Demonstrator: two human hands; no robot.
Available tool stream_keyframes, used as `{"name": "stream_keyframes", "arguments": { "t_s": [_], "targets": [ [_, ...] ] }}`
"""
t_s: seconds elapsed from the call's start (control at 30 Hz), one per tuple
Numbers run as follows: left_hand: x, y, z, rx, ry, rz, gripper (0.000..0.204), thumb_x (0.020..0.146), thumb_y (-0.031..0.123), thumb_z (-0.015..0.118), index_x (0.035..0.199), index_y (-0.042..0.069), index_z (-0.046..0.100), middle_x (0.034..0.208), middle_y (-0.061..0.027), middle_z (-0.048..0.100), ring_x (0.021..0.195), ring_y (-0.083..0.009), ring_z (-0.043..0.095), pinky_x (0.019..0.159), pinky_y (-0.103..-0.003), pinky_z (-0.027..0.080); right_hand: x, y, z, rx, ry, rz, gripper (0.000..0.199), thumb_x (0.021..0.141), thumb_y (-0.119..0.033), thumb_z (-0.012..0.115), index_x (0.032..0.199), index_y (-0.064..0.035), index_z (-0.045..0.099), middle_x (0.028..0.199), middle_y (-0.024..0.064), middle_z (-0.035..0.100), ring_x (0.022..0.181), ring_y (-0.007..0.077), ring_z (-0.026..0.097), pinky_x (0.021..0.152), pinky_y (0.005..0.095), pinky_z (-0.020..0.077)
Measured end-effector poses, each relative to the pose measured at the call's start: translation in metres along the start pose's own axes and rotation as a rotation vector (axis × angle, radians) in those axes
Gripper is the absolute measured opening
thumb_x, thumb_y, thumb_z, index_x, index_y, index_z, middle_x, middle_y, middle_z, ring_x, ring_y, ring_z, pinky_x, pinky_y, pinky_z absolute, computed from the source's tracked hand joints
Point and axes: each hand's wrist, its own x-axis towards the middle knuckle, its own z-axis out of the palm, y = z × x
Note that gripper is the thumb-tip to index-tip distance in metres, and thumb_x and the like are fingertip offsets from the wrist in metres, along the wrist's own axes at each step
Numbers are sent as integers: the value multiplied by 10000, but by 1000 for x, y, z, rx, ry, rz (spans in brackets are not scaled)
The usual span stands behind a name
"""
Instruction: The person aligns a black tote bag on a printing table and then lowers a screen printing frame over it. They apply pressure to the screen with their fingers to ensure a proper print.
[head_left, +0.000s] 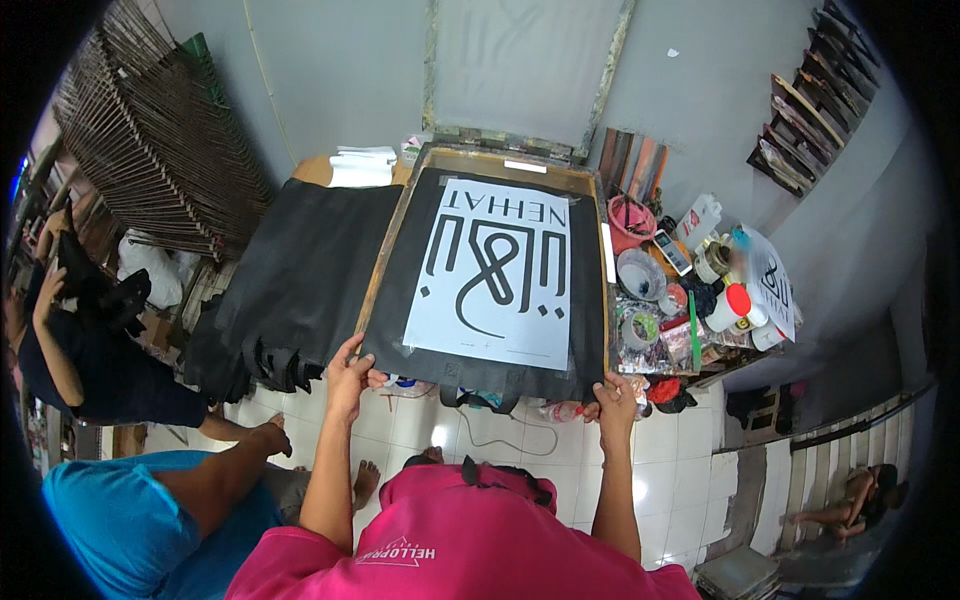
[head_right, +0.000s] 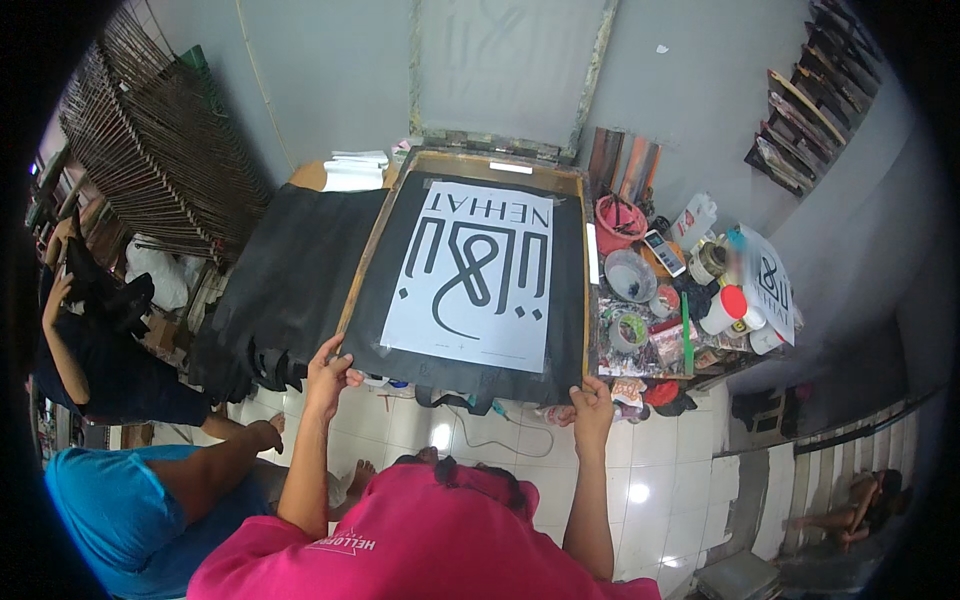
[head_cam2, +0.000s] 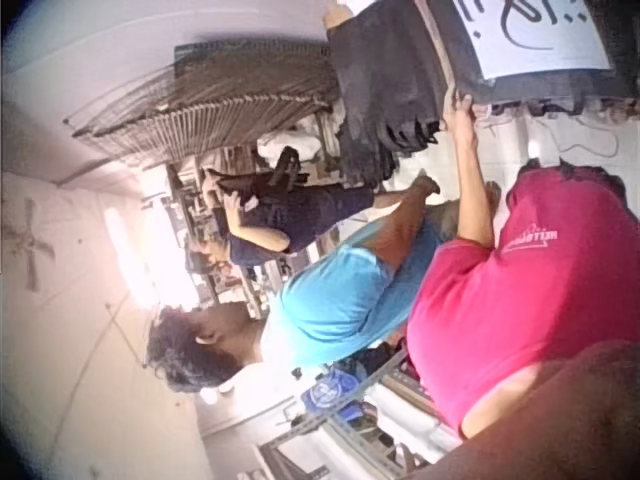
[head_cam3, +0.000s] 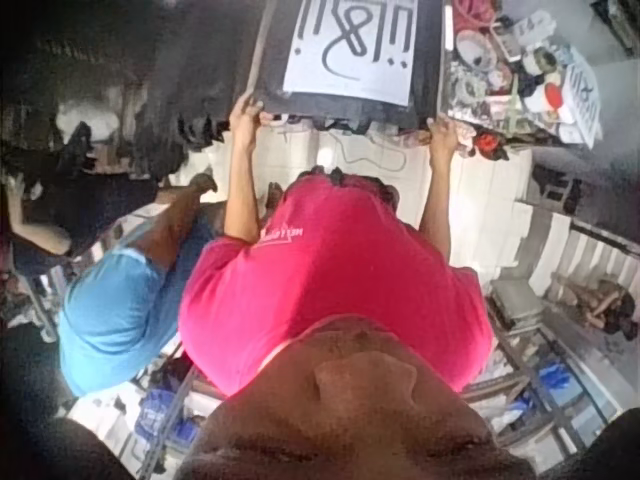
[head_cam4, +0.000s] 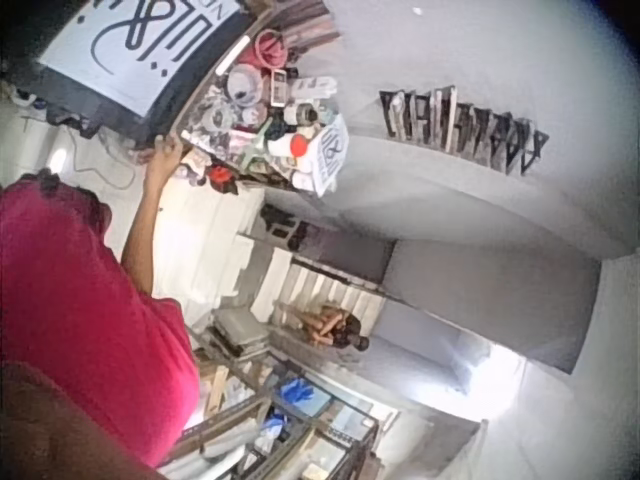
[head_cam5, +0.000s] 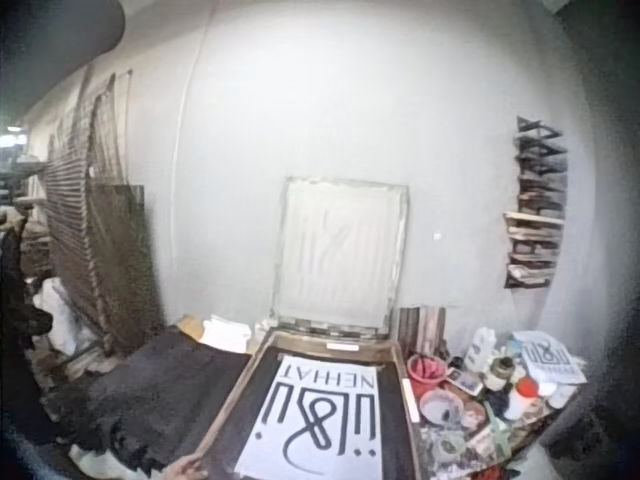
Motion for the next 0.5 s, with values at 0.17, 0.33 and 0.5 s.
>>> {"name": "stream_keyframes", "arguments": {
  "t_s": [0.17,0.33,0.5],
  "targets": [
    [7,17,9,68,30,-17,517,949,46,625,1432,-42,464,731,-125,690,605,-216,715,568,-298,582,23,-19,3,-20,-53,60,416,958,-97,681,1306,28,489,754,93,633,513,181,655,407,301,508],
    [19,26,18,133,46,-3,504,966,32,607,1431,-84,453,774,-116,669,641,-229,727,587,-309,591,36,-29,9,-60,-91,76,427,968,-103,675,1318,38,476,742,99,625,529,202,669,436,325,540],
    [25,27,21,123,39,-40,493,979,42,601,1432,-76,448,791,-102,647,661,-243,731,599,-327,599,43,-39,3,-100,-172,101,445,987,-79,651,1352,43,428,781,131,643,538,227,674,454,330,565]
  ]
}}
